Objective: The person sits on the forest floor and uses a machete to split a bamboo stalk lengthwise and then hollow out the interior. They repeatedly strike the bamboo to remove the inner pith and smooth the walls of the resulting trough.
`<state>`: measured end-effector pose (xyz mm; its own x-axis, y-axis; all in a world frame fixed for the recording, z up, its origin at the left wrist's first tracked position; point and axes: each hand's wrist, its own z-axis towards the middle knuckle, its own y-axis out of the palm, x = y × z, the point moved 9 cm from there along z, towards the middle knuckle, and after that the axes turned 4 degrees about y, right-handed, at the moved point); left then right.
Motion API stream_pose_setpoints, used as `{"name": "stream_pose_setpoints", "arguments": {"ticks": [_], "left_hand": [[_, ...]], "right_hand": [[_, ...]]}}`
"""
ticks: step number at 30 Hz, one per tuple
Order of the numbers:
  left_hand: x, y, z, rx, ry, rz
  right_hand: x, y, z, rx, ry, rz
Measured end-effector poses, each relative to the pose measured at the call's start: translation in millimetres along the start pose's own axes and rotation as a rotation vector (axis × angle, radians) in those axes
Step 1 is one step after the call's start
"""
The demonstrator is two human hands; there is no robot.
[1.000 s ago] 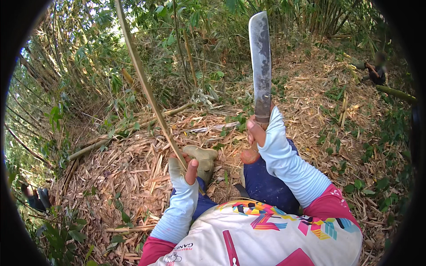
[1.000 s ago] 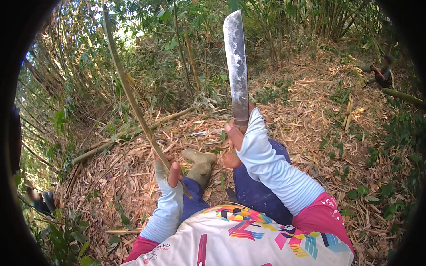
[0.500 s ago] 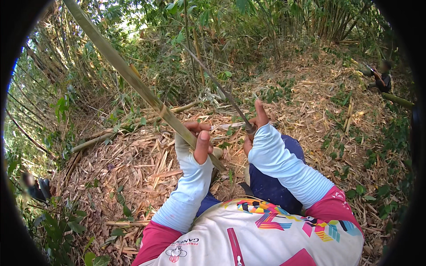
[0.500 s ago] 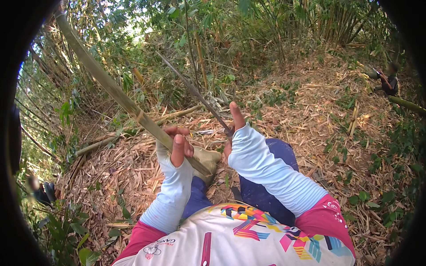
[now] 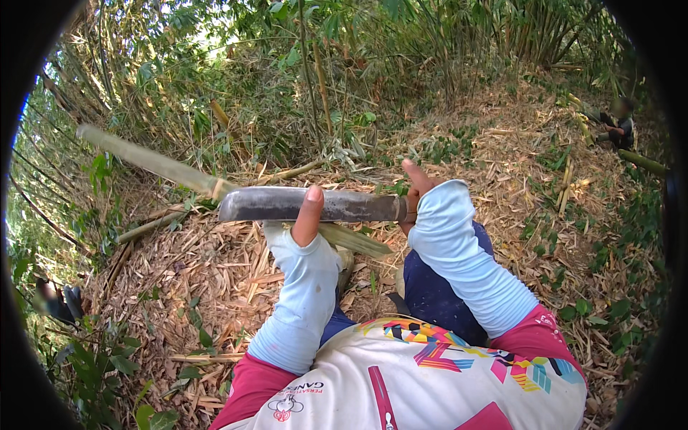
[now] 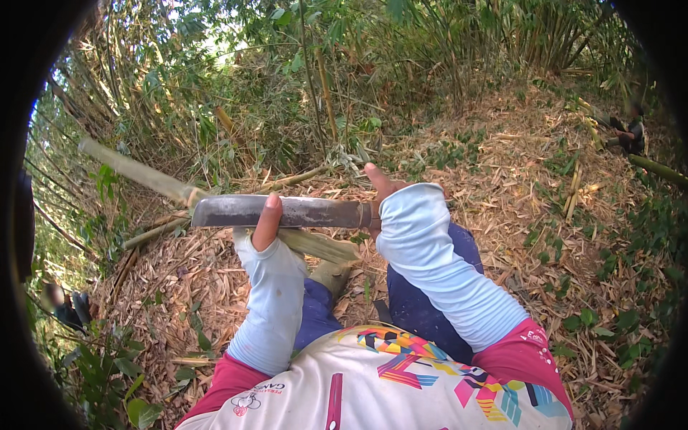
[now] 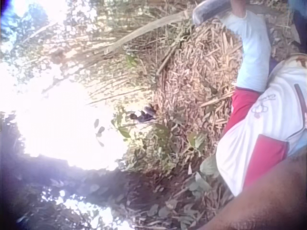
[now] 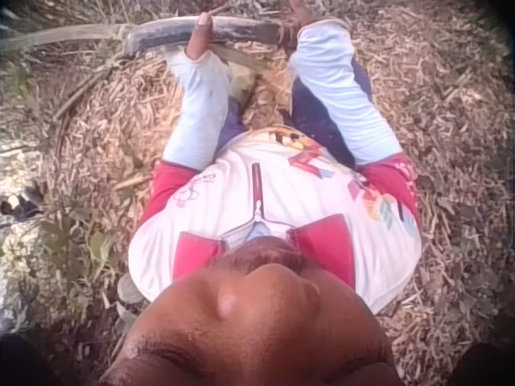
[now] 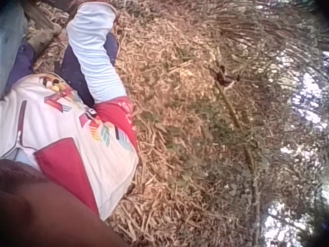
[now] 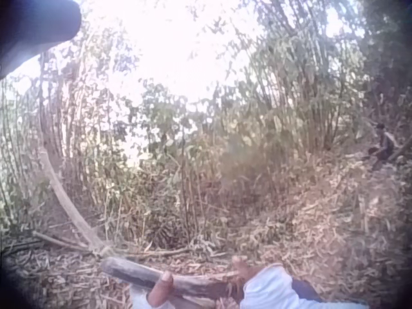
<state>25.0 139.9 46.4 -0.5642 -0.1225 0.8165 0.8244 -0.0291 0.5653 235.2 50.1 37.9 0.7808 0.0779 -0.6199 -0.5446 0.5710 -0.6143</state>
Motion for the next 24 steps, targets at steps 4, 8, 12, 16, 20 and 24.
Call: {"name": "stream_pose_setpoints", "arguments": {"ticks": [4, 8, 12, 16, 20, 24], "left_hand": [[2.5, -7.8, -11.3, -0.027, 0.030, 0.076], [13.7, -0.8, -24.6, -0.022, 0.062, 0.114], [21.2, -0.9, -36.7, 0.031, 0.082, 0.130], [23.9, -2.3, -40.3, 0.010, 0.114, 0.146], [26.2, -8.9, -33.8, -0.041, 0.127, 0.162], [34.5, -25.7, -23.8, 0.018, 0.201, 0.130]], "right_hand": [[-31.4, -8.1, 13.7, -0.144, -0.020, -0.291], [25.3, 14.3, 5.1, -0.029, -0.015, -0.468], [14.5, 5.4, 7.0, -0.062, 0.016, -0.401], [-18.6, -16.5, 13.1, -0.116, 0.029, -0.352], [-15.6, -29.9, 12.3, 0.093, -0.181, -0.398], [-45.6, -65.5, -3.4, 0.395, -0.284, -0.262]]}}
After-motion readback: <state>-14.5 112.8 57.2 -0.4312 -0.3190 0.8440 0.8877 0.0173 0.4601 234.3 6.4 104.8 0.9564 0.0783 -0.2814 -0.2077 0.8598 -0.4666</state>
